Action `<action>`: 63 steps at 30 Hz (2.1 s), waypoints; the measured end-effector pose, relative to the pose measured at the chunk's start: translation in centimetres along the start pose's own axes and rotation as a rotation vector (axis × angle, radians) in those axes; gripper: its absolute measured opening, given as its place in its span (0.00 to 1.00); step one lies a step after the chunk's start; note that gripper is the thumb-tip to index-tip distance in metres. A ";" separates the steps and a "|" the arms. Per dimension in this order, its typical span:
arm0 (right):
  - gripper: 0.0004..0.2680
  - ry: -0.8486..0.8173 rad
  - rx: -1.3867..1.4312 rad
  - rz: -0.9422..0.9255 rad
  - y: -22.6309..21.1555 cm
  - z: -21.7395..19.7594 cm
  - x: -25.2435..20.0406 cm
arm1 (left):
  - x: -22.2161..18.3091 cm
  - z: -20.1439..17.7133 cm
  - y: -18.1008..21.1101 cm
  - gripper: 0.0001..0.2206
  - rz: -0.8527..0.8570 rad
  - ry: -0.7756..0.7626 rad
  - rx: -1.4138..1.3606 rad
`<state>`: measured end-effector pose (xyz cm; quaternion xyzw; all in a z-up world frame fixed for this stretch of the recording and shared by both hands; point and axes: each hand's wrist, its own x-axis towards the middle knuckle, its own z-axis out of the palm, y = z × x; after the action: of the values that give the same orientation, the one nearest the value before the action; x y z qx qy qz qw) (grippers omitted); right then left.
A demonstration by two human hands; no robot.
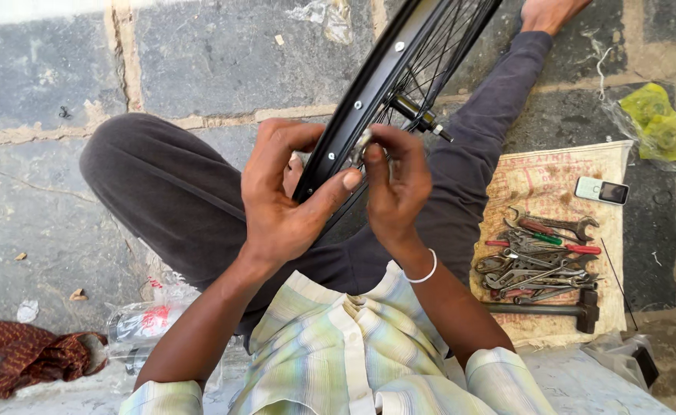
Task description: The person is manually inserting spokes into the rim of a bicycle wheel and tightening the nipples by hand while sitting on the ground.
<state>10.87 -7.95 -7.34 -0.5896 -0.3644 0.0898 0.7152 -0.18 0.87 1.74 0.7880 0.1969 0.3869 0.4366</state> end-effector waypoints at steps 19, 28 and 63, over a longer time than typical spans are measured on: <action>0.19 -0.607 0.670 0.335 -0.1 -4.7 3.6 | -1.4 0.4 -0.5 0.19 -0.027 0.037 0.001; 0.16 -0.069 -0.373 -0.415 -0.1 -0.3 1.4 | -1.3 1.0 -0.3 0.24 -0.061 0.060 -0.029; 0.12 0.027 -0.242 -0.433 -1.3 1.1 1.3 | -1.8 1.2 -0.4 0.22 -0.086 0.057 -0.059</action>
<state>10.76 -6.71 -5.59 -0.5801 -0.4809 -0.1176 0.6468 -0.32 -0.74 0.20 0.7542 0.2312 0.3956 0.4703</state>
